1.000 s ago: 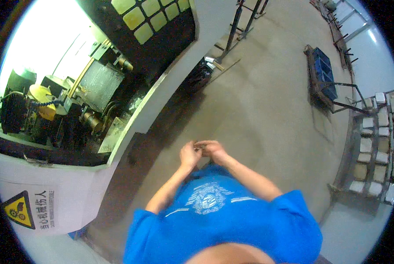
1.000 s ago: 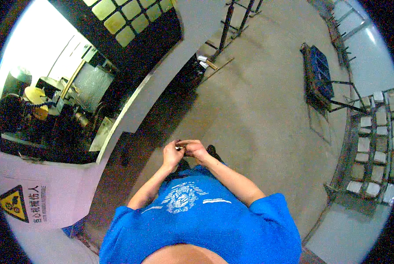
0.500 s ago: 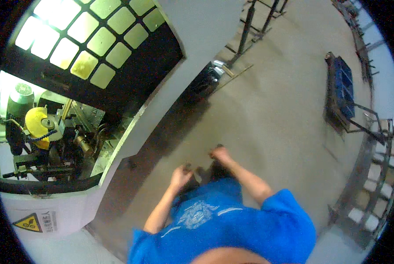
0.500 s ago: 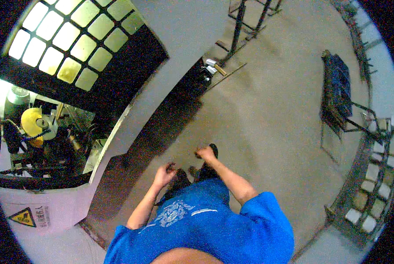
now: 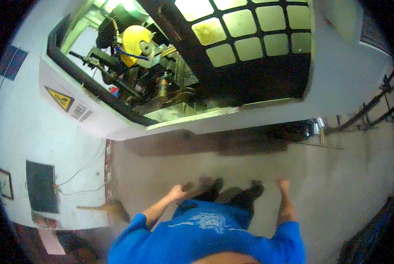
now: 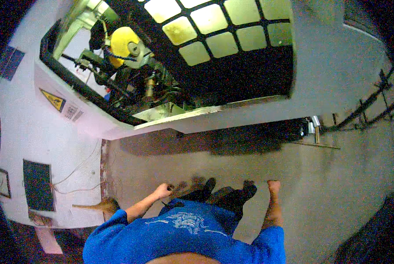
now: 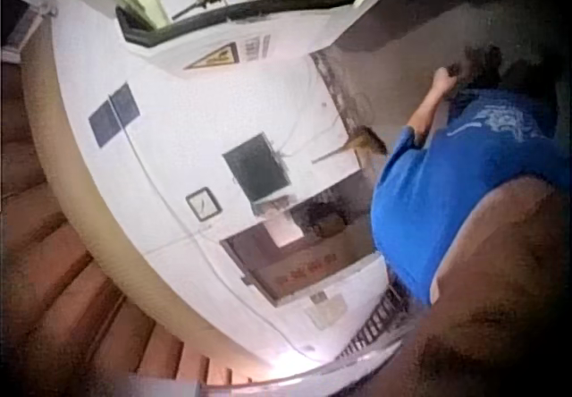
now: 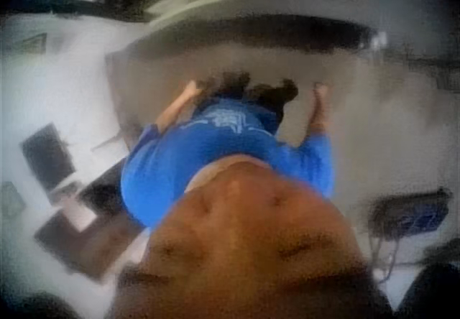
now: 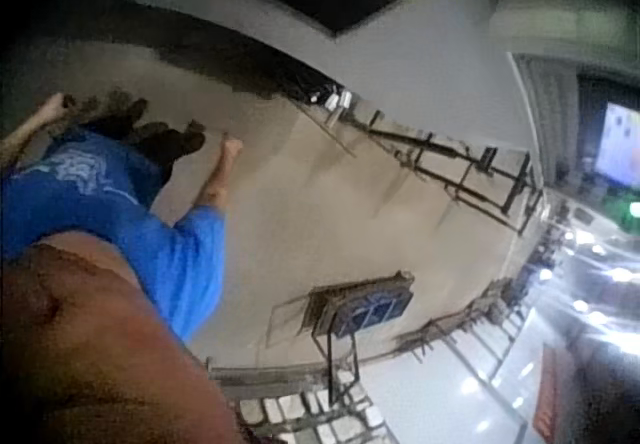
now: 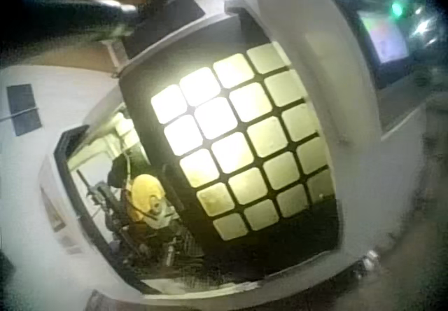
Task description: The person opens a machine enclosure and uses a wrench to tighten bolts on the internal motor assembly. They repeatedly adjust the tool and apply force to secure the components before closing the machine door.
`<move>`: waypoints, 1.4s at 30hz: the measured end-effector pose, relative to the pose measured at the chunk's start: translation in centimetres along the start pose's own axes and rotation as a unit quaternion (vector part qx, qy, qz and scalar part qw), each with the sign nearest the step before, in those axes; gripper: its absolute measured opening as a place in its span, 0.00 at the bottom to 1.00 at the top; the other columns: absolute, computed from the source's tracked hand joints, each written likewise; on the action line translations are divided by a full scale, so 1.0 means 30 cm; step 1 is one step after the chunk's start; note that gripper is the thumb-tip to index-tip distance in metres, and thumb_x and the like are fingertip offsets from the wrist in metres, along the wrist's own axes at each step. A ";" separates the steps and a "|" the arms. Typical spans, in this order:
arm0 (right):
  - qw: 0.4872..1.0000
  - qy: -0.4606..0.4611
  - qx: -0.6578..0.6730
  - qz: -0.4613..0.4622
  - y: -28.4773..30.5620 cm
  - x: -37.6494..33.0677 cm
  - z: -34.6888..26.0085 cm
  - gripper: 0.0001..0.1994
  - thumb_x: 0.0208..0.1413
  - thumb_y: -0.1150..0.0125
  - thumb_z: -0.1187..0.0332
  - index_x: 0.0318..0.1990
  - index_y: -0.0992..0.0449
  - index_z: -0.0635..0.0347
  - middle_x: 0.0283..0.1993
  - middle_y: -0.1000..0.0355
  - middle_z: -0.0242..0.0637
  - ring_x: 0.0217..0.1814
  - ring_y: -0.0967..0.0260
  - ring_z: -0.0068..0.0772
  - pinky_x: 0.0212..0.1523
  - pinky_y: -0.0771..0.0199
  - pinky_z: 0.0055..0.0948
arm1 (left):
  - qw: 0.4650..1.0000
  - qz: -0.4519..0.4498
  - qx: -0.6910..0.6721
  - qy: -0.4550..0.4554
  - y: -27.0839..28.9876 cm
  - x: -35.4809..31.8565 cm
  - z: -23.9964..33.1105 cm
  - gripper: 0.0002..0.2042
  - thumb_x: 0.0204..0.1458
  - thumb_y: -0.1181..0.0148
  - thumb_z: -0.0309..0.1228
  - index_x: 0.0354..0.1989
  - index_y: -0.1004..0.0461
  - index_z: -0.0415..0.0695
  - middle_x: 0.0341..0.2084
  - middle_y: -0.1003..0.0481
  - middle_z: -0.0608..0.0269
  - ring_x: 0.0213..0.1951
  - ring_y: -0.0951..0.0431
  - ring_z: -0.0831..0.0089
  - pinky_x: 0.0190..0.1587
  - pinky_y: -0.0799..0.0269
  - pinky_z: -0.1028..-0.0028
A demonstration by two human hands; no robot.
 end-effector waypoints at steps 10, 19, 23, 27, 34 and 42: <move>0.967 -0.061 0.248 0.012 -0.040 -0.035 -0.111 0.12 0.36 0.51 0.60 0.25 0.30 0.58 0.28 0.33 0.38 0.28 0.36 0.35 0.32 0.37 0.30 | 0.994 -0.019 -0.065 -0.081 0.053 -0.087 0.147 0.17 0.34 0.48 0.37 0.33 0.33 0.40 0.26 0.30 0.51 0.31 0.30 0.60 0.33 0.35 0.68; 0.946 -0.194 0.199 -0.168 0.562 -0.516 -0.525 0.18 0.30 0.49 0.55 0.27 0.29 0.60 0.29 0.33 0.43 0.32 0.37 0.42 0.34 0.37 0.34 | 0.985 -0.052 -0.131 -0.101 0.006 0.062 -0.028 0.16 0.34 0.49 0.30 0.34 0.34 0.35 0.20 0.29 0.55 0.24 0.29 0.68 0.25 0.33 0.73; 0.902 -0.257 0.335 -0.096 0.588 -0.578 -0.434 0.14 0.31 0.49 0.58 0.25 0.28 0.58 0.29 0.32 0.42 0.30 0.36 0.41 0.35 0.37 0.33 | 0.988 -0.058 -0.043 -0.134 -0.012 0.202 -0.056 0.14 0.31 0.47 0.26 0.32 0.32 0.35 0.24 0.30 0.54 0.24 0.29 0.66 0.27 0.34 0.72; 0.890 -0.278 0.348 0.093 0.941 -0.598 -0.364 0.13 0.32 0.49 0.64 0.31 0.28 0.54 0.29 0.32 0.40 0.28 0.35 0.34 0.33 0.36 0.32 | 0.973 -0.107 -0.199 -0.052 -0.045 0.248 -0.065 0.10 0.32 0.48 0.23 0.27 0.32 0.34 0.22 0.31 0.52 0.24 0.30 0.69 0.23 0.33 0.73; 0.797 -0.181 0.320 0.478 1.675 -0.574 -0.021 0.15 0.31 0.49 0.70 0.32 0.29 0.61 0.32 0.32 0.43 0.32 0.33 0.33 0.34 0.36 0.27 | 0.888 -0.056 -0.448 -0.088 0.025 0.330 0.094 0.09 0.33 0.53 0.19 0.27 0.35 0.33 0.16 0.33 0.55 0.17 0.32 0.68 0.18 0.34 0.74; 0.715 0.037 0.063 0.695 2.548 -0.674 0.069 0.18 0.21 0.50 0.71 0.29 0.35 0.62 0.49 0.44 0.41 0.44 0.46 0.41 0.40 0.40 0.29 | 0.910 -0.036 -0.409 -0.062 -0.072 0.199 0.371 0.07 0.37 0.55 0.27 0.24 0.34 0.37 0.15 0.32 0.58 0.14 0.33 0.72 0.14 0.38 0.75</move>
Point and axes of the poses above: each hand's wrist, its own x-axis towards the middle knuckle, its own y-axis out of the back of the hand, z = x × y, the point moved 3 cm from there along x, towards the middle knuckle
